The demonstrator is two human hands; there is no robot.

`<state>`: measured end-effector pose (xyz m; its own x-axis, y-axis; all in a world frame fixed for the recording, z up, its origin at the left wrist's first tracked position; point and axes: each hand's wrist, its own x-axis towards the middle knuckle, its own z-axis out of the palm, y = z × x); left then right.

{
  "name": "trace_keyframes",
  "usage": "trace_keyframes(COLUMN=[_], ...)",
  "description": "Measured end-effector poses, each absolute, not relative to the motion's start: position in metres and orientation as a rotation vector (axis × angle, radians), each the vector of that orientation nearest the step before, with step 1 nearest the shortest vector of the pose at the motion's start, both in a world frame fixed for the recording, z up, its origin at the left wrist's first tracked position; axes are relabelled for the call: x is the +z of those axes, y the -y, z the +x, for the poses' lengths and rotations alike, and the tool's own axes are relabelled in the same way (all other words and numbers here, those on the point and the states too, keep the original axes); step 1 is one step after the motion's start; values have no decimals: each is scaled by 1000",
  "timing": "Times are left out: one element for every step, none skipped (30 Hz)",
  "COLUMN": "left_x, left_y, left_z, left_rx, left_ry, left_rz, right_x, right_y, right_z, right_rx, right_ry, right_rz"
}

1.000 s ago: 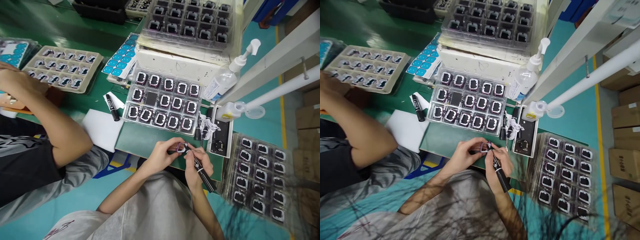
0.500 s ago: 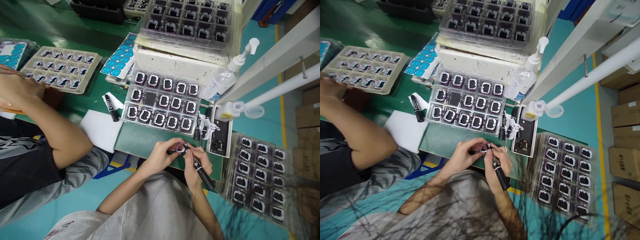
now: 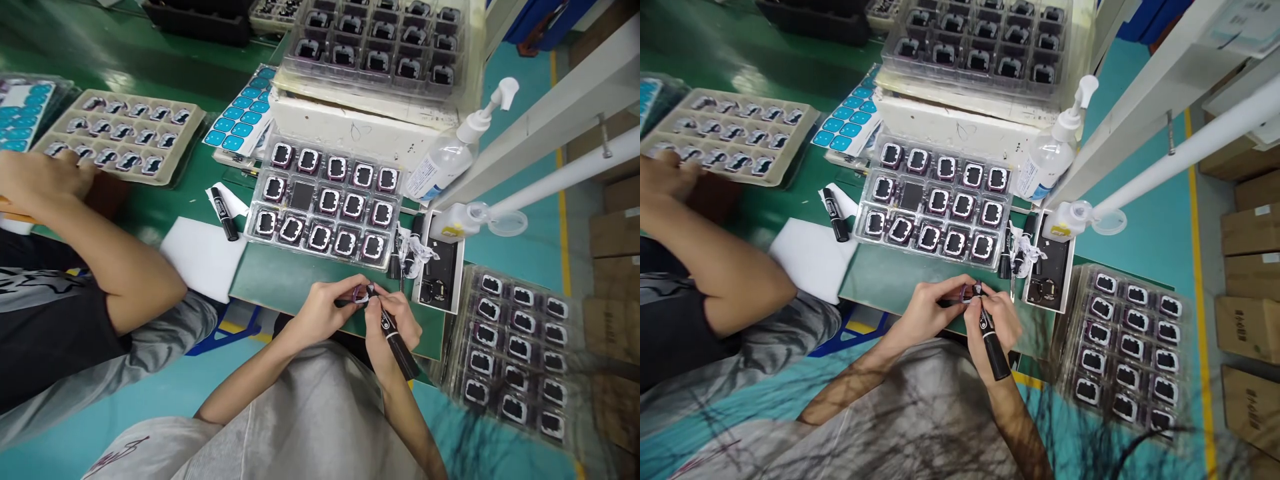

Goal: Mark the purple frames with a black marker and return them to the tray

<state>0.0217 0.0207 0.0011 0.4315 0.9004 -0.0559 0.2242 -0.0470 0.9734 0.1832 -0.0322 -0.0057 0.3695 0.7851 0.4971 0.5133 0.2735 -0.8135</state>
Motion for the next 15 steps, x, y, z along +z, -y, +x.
trace_keyframes(left_x=[1,2,2,2,1,1,0,0,0,-1,-1,0,0,1,1], left_y=[-21,-20,-20,-20,-20,-20,-20,-20,-21,-21,-21,-21,-21,-21,-21], left_z=[22,22,22,22,22,22,22,22,22,22,22,22,22,22,22], left_rx=[740,735,732,731,731,732,733,732,731,728,727,728,728,725,724], left_ry=[-1026,-1030,-1036,-1042,-1045,-1047,-1046,-1043,-1042,-1042,-1044,-1046,-1048,-1047,-1044], left_rz=[1548,1544,1538,1530,1519,1509,1501,1495,1492,1493,1497,1501,1506,1511,1514], right_x=[-5,-5,-5,-4,-4,-3,-3,-3,-3,-3,-3,-3,-4,-4,-4], right_y=[32,32,32,32,32,31,31,31,30,30,30,30,30,30,30], right_z=[183,182,182,181,181,181,180,180,181,181,181,182,182,183,183], right_rx=[271,265,263,260,255,250,248,247,246,247,253,261,269,276,285], right_ry=[1275,1265,1255,1247,1239,1234,1236,1242,1250,1262,1273,1278,1277,1272,1269], right_rz=[-1391,-1399,-1410,-1417,-1420,-1420,-1417,-1410,-1400,-1387,-1376,-1366,-1359,-1357,-1362])
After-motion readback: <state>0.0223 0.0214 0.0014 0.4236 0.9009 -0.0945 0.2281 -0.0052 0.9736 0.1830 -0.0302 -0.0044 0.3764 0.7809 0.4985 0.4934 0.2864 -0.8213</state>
